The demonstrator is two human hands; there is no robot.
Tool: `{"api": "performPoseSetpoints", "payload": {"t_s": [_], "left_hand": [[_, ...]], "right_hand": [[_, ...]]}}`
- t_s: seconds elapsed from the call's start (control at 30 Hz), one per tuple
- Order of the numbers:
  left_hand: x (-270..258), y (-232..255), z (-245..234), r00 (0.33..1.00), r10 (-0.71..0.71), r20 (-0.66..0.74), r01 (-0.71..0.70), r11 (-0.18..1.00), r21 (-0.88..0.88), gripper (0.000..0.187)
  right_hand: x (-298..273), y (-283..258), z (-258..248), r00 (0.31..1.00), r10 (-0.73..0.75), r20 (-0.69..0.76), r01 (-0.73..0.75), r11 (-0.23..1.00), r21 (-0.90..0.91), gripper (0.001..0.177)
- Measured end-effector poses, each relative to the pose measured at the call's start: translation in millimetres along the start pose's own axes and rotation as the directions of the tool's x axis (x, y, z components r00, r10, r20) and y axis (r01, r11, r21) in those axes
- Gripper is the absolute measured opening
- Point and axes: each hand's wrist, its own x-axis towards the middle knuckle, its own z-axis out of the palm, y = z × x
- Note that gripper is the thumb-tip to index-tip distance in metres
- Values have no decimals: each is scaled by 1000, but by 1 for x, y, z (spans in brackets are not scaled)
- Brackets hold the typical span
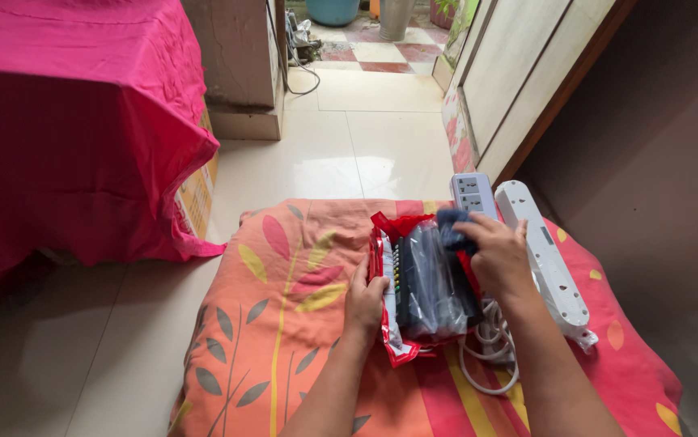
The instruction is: The person organizes various electronic items into a red case and wipes down power strips.
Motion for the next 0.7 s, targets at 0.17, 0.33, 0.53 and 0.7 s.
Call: {"api": "performPoseSetpoints", "payload": {"t_s": [0.17,0.33,0.53,0.7], "left_hand": [[2,-10,2,981,193,-28,-181,954,241,57],[7,-18,3,977,196,-78,-156,920,358,57],[9,-31,1,953,285,-103,-228,897,379,64],[2,-16,1,978,193,-80,-151,918,367,68]], "right_hand": [[-32,-29,-13,886,-330,324,239,927,290,64],[-32,-2,-48,769,-192,610,-507,399,765,54],[-37,-46,10,879,-380,288,297,909,293,65],[-75,4,-65,729,-344,592,-412,471,780,58]]}}
